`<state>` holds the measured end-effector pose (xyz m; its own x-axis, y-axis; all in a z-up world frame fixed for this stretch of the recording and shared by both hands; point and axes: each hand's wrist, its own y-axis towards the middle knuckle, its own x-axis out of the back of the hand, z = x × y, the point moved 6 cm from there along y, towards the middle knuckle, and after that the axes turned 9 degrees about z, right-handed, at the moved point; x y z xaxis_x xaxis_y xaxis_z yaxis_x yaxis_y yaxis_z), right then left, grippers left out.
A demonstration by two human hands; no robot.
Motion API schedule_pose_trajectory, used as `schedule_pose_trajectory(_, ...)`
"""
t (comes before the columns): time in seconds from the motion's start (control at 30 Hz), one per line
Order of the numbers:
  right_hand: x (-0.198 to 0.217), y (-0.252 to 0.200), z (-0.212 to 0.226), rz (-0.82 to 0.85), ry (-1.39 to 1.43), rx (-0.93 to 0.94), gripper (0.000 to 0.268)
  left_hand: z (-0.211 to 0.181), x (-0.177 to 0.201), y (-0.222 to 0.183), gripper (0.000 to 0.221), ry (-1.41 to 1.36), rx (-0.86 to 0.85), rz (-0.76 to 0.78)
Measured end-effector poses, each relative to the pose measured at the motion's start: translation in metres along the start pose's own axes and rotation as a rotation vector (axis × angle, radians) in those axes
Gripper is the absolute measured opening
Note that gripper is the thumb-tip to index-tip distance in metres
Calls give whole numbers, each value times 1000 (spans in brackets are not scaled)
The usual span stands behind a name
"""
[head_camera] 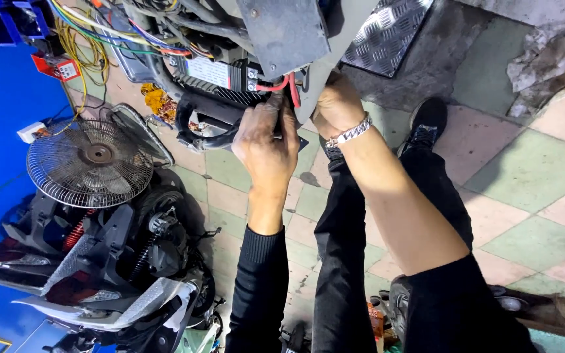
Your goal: Inspecting and repairing the internal electrical wiring and components of an electric motorcycle.
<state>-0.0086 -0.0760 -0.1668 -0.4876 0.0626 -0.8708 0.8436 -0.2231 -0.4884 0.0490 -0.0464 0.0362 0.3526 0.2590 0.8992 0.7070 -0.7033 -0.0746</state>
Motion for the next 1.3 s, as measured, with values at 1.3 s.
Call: schedule_pose_trajectory(1.3, 54, 0, -16, -260, 209, -683, 19, 9, 25, 11, 12, -59, 126, -111)
